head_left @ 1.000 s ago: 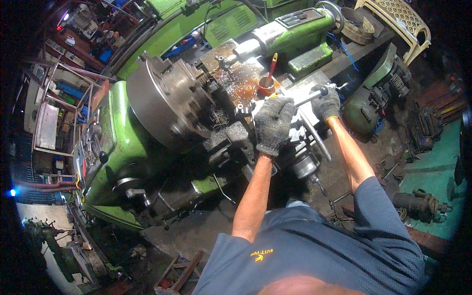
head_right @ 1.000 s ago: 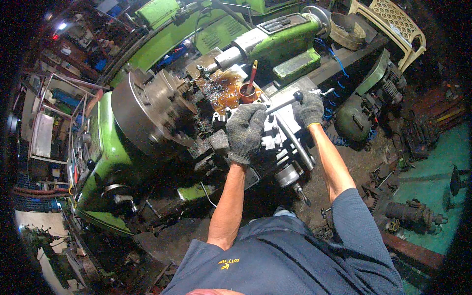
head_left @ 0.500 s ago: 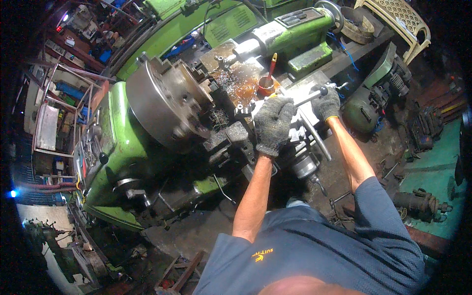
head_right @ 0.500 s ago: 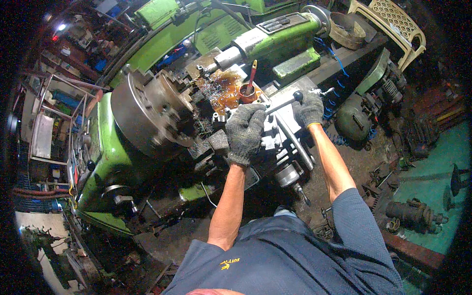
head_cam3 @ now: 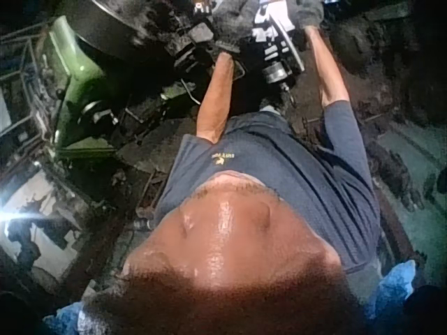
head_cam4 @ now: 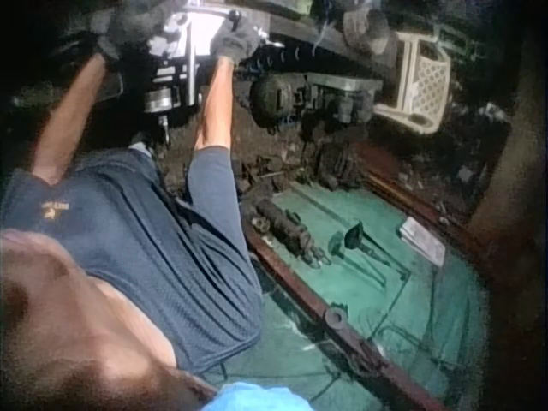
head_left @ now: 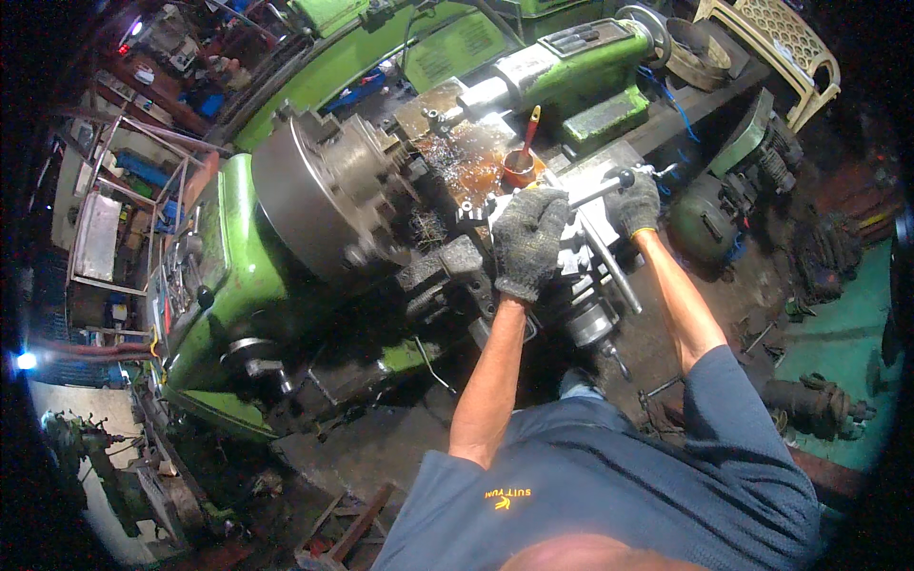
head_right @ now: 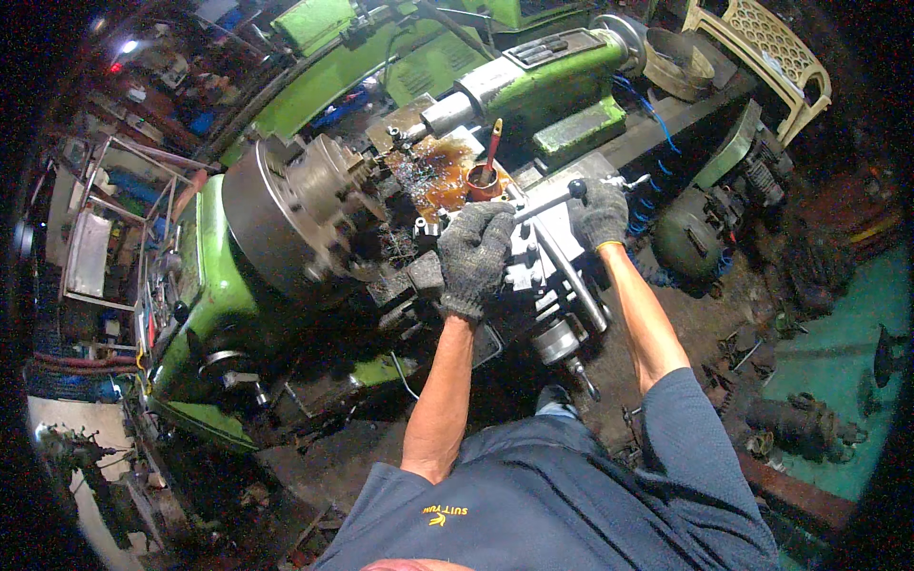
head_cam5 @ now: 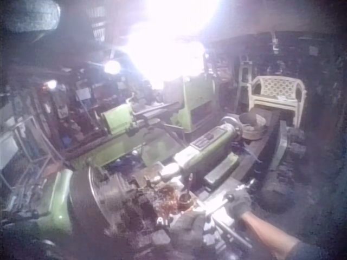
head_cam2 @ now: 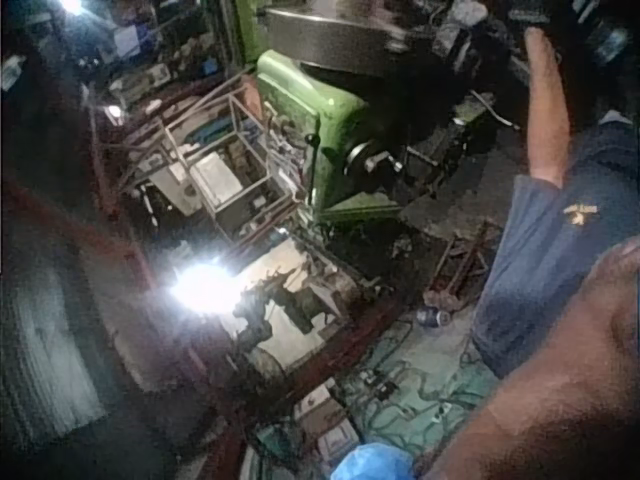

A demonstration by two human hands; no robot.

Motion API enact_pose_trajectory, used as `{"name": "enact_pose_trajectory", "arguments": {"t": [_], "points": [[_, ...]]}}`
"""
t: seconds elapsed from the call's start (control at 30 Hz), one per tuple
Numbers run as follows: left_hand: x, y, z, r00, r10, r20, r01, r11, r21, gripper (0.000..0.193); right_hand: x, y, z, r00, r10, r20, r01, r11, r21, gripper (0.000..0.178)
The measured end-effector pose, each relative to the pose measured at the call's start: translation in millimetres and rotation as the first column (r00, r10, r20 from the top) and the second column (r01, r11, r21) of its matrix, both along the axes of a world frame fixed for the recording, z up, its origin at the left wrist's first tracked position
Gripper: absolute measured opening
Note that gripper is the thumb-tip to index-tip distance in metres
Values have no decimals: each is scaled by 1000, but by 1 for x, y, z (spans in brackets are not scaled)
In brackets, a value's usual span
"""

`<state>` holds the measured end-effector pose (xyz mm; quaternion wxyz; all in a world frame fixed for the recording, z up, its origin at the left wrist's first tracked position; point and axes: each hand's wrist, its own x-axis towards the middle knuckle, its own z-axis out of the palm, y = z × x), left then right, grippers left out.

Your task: The person operates a green metal lathe in a workshop, using a cutting tool to machine a cylindrical metal workpiece. They repeatedly adjust the tool position, apply cutting fluid from a brush, and clear metal shavings from the work area.

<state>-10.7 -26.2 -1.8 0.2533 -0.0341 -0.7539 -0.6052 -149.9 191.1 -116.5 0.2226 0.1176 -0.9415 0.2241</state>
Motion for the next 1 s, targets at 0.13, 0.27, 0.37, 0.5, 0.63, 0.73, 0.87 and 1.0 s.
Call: {"name": "enact_pose_trajectory", "arguments": {"t": [0.13, 0.27, 0.37, 0.5, 0.63, 0.73, 0.87, 1.0], "points": [[-2, 3, 0, 1000, 24, -18, -25, 999, -40, 13, 3, 0, 4, 998, -32, -49, 34, 999, 42, 21], [-3, 0, -7, 996, 66, 57, -73, 990, 125, 15, 15, -7, 24, 998, -26, -61, 21, 997, -79, 18], [-5, 1, -9, 992, 103, -67, -85, 967, 240, 15, 9, 0, 15, 999, 19, -35, -21, 999, -41, 17], [0, 1, -2, 990, 126, 71, -144, 903, 405, 17, 12, 0, 24, 999, 54, -3, -54, 998, -44, 18], [-4, 15, 12, 968, 231, 99, -245, 954, 172, 15, 5, 19, 28, 970, 186, 155, -141, 954, -265, 22], [-7, 36, 32, 951, 310, -18, -309, 938, -155, 12, -19, 49, 31, 827, 433, 358, -72, 714, -696, 21], [-23, 77, 62, 959, 257, -115, -282, 885, -370, 15, -106, 109, 60, 929, 365, 68, -271, 792, -547, 21], [-51, 112, 66, 990, 140, -10, -123, 831, -543, 18, -234, 174, 77, 997, 5, -81, -31, 947, -319, 40]]}}
